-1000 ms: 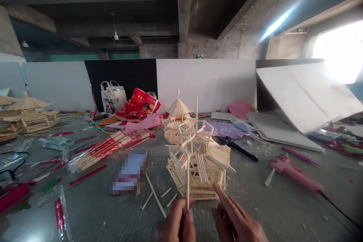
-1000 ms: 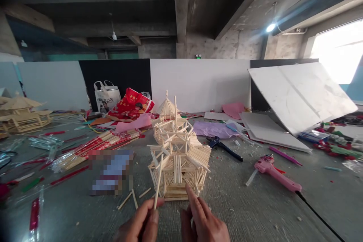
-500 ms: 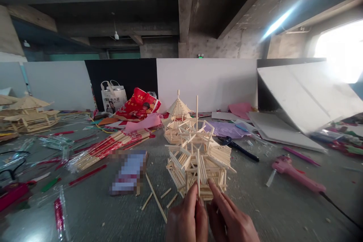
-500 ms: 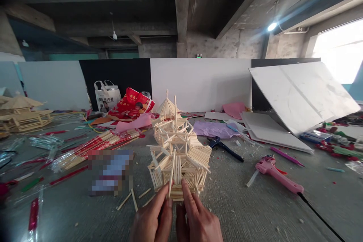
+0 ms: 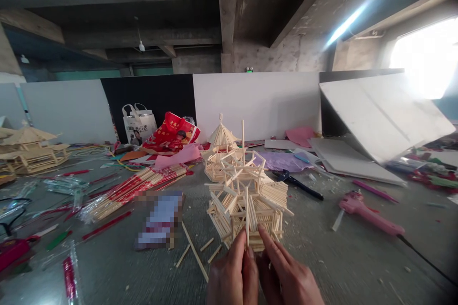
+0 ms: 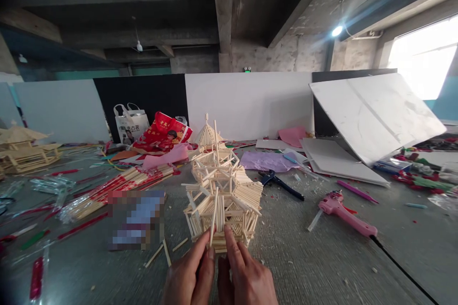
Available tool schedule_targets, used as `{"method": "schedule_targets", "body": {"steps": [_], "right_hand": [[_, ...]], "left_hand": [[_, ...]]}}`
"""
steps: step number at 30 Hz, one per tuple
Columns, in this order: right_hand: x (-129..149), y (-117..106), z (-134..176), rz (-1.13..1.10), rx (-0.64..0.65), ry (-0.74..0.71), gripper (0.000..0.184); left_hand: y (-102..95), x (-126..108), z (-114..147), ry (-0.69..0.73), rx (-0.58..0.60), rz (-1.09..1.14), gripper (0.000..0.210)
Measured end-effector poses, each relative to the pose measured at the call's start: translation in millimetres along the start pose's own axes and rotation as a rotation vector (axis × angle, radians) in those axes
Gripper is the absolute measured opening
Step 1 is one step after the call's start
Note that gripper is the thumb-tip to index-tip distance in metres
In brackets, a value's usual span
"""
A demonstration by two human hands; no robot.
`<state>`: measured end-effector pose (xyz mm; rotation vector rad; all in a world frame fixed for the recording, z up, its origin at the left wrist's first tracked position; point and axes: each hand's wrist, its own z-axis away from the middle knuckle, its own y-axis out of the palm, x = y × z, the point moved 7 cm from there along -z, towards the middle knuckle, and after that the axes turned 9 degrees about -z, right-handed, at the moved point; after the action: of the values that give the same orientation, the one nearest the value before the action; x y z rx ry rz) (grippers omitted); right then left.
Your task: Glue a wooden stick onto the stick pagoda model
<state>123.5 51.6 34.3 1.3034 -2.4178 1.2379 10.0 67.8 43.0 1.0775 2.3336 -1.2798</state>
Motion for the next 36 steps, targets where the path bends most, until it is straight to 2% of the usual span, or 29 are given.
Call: {"method": "schedule_targets", "body": {"steps": [11, 15, 26, 36], "right_hand": [[1.0, -1.5, -0.5, -0.022, -0.002, 0.009, 0.055], [2.2, -2.5, -1.7, -0.03, -0.008, 0.014, 0.059], [-1.9, -3.1, 0.0, 0.0, -0.076, 0.027, 0.055], [0.3, -1.7, -0.2, -0.066, -0.156, -0.02, 0.054]], "left_hand": [[-3.7, -3.5, -1.5, 0.007, 0.005, 0.001, 0.036], [-1.9, -2.0, -1.4, -0.006, 0.022, 0.006, 0.037], [-6.3, 5.3, 2.9, 0.0, -0.083, 0.003, 0.038], [-4.7, -1.4, 2.1, 0.055, -0.091, 0.006, 0.035]]}}
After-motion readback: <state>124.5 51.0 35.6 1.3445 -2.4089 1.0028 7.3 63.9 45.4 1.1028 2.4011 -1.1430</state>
